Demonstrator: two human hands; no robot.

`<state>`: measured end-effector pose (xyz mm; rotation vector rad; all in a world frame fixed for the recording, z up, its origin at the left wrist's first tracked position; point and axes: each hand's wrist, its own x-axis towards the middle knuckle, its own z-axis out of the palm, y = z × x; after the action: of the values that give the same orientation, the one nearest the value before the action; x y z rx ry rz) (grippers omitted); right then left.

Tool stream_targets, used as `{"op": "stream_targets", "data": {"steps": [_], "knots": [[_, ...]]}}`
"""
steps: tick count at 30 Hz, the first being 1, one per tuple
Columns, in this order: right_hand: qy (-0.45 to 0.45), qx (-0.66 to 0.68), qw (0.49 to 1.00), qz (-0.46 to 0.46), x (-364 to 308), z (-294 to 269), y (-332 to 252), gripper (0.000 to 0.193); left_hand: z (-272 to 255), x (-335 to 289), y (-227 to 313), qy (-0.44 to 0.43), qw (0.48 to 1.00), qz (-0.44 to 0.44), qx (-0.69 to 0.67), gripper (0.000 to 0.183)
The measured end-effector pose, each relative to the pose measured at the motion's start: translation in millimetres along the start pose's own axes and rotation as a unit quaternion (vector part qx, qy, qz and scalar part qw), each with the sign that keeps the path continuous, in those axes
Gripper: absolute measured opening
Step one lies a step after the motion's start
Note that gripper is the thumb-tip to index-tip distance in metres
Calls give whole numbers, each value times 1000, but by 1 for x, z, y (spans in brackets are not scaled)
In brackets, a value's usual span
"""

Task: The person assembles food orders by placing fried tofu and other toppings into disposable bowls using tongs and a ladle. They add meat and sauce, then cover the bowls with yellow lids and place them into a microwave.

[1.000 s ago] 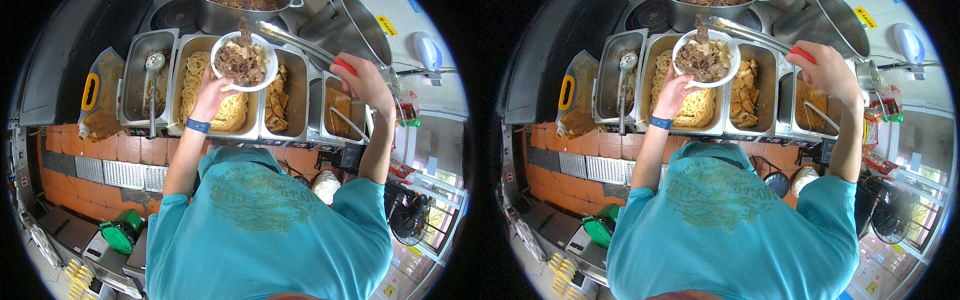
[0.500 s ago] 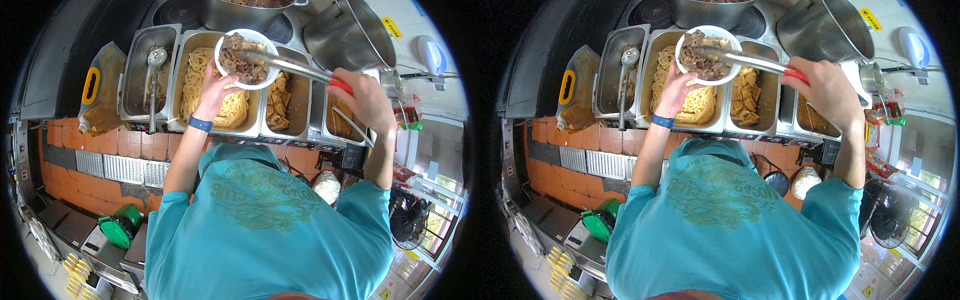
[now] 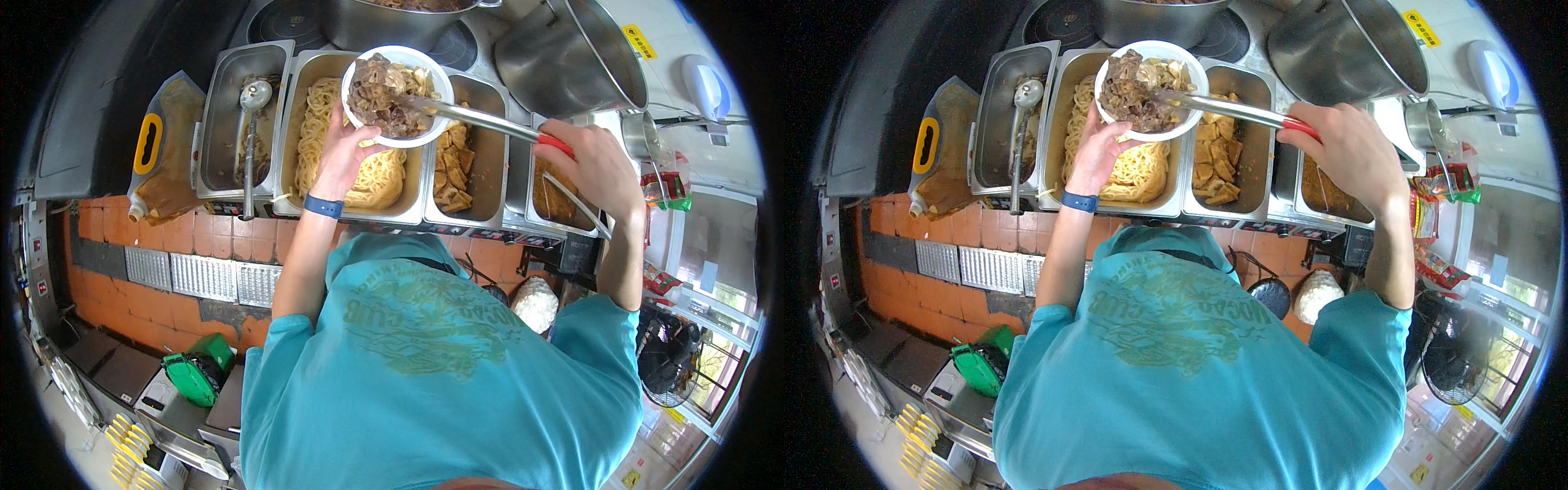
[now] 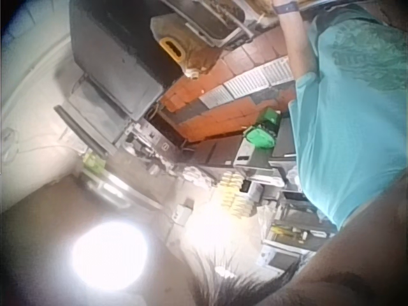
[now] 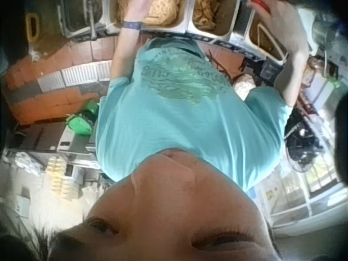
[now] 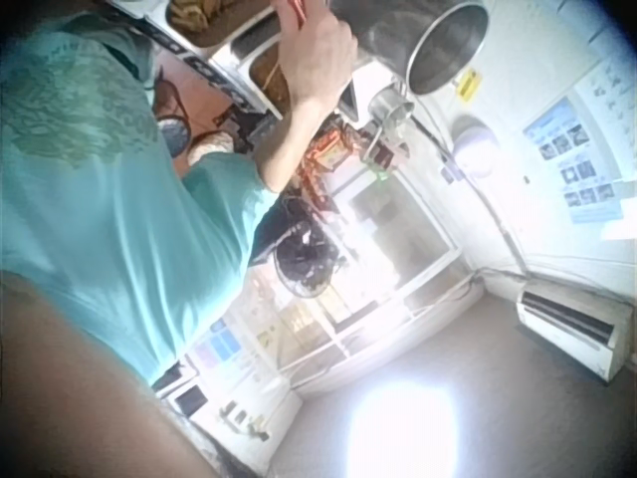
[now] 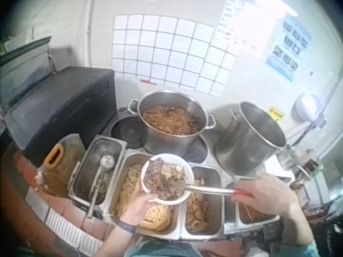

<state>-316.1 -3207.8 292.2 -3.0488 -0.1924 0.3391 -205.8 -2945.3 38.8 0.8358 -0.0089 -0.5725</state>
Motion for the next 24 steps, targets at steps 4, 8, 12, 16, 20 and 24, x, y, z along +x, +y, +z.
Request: {"op": "stream_targets", "data": {"steps": [4, 8, 12, 16, 20, 24], "knots": [[26, 18, 999, 29, -19, -10, 6, 24, -3, 1, -2, 4, 1000, -2, 0, 83], [55, 75, 994, 53, -33, -13, 20, 18, -6, 2, -4, 1, 1000, -9, -25, 81], [63, 111, 990, 60, -31, -9, 20, 19, -7, 3, -5, -10, 999, -16, -30, 80], [49, 77, 995, 39, -11, 3, 5, 23, -3, 3, -5, -8, 1000, -17, -22, 78], [32, 11, 999, 37, -2, 14, -5, 30, 2, 2, -4, -17, 999, -21, -19, 77], [41, 20, 998, 51, -20, 15, -7, 31, 5, -4, -5, -4, 1000, -9, -6, 77]]}}
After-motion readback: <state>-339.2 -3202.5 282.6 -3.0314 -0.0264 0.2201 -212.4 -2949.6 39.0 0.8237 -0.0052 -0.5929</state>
